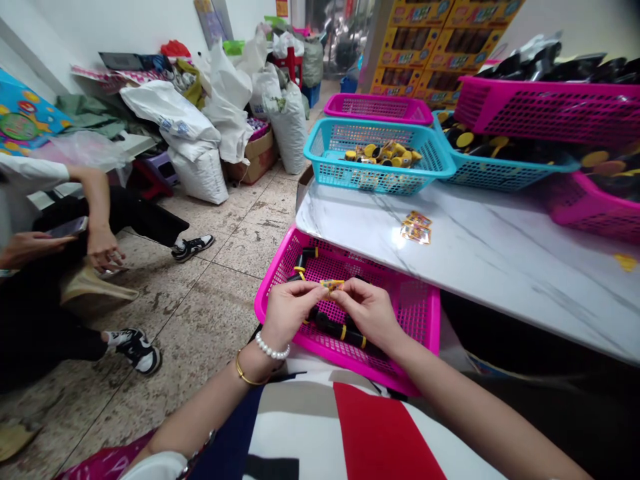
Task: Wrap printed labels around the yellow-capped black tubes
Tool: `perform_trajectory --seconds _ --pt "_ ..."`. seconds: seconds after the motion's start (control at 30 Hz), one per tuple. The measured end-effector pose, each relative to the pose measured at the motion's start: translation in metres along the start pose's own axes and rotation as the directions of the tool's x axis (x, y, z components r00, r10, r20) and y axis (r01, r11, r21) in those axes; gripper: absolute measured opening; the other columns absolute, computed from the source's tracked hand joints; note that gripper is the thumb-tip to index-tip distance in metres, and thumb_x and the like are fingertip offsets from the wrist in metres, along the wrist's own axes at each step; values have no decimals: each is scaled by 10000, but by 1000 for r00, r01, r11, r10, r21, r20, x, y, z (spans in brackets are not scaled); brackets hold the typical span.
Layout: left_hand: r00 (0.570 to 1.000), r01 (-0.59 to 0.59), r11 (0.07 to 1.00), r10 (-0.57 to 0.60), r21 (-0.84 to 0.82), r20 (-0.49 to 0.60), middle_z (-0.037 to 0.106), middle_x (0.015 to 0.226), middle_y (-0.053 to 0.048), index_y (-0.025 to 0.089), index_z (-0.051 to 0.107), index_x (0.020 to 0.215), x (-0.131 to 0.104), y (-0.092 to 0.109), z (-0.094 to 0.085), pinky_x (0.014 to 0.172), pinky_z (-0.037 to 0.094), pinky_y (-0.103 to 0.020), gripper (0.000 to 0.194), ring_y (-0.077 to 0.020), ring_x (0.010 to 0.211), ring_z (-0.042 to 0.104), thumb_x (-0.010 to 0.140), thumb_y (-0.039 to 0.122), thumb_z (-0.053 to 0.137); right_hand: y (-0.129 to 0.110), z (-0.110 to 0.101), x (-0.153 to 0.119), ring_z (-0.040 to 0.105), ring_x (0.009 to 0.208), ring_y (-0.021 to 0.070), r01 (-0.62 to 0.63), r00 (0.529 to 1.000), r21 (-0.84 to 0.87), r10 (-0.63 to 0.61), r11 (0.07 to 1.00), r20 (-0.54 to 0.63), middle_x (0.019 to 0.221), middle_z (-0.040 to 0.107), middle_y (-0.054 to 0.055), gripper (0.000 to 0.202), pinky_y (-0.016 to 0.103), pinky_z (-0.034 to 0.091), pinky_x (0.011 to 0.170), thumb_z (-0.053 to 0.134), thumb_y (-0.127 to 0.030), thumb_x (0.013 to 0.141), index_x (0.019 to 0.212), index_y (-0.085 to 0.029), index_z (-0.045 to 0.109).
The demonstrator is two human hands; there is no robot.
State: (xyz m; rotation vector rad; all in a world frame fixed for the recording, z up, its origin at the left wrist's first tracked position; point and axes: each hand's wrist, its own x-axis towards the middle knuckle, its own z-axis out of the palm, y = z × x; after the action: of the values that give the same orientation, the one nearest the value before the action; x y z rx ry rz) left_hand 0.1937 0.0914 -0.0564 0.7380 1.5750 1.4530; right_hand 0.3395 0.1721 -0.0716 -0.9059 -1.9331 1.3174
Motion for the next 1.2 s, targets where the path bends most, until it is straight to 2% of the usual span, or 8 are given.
perform_trajectory --seconds 0.17,0.37,0.47,0.6,0.77,1.0,1.1,1.2 --pt "995 -96 995 96 28 1 723 801 -71 171 785 800 4 -8 -2 698 478 -267 156 -165 762 627 696 286 771 0 4 -3 457 529 101 58 996 -138 -66 989 -55 574 543 -28 242 233 341 521 647 -340 833 661 -172 621" --pt "997 78 975 -73 -209 33 720 753 -63 140 774 810 5 -6 -2 562 446 -220 221 -113 610 583 657 297 801 7 -1 2 585 664 142 -56 975 105 32 993 220 754 653 12 200 254 460 621 512 -308 894 850 -179 658" --pt "994 96 975 -104 -201 -30 643 607 -10 124 758 774 8 0 -8 429 320 -183 240 -51 463 445 638 313 814 18 -4 3 610 793 164 56 963 -101 -27 993 269 879 670 32 180 296 478 753 516 -123 815 920 -188 646" --pt "994 60 978 -76 -198 -76 518 490 50 121 690 664 11 0 -13 380 228 -170 256 -22 400 348 616 330 829 32 5 -3 584 914 196 250 877 -333 -67 909 476 1003 649 50 358 322 460 839 614 -47 697 1020 -199 606" --pt "991 136 953 -135 -272 20 453 416 72 126 651 692 13 -7 -11 354 191 -164 305 -25 356 339 624 368 824 38 19 -7 548 887 225 245 890 -403 -40 882 454 962 639 65 275 357 449 808 707 -212 739 982 -197 579" --pt "972 237 876 -217 -421 95 508 457 70 152 596 763 17 -12 -10 319 124 -148 323 -14 312 312 653 374 804 35 19 -9 547 809 201 264 892 -400 -64 878 448 846 611 44 171 334 459 751 667 -190 737 867 -194 556" --pt "975 221 861 -205 -457 85 553 522 57 145 600 791 18 -11 -11 325 145 -141 339 -4 329 321 622 334 824 33 10 -3 572 716 161 99 943 -250 -11 963 332 815 587 9 147 311 492 680 606 -273 810 898 -206 510" --pt "967 254 869 -244 -424 79 529 492 59 133 617 808 19 -9 -11 322 129 -145 338 -10 329 315 617 326 819 27 -3 9 624 665 148 -249 955 234 199 940 218 839 582 -7 238 309 531 614 611 -364 822 977 -218 505"
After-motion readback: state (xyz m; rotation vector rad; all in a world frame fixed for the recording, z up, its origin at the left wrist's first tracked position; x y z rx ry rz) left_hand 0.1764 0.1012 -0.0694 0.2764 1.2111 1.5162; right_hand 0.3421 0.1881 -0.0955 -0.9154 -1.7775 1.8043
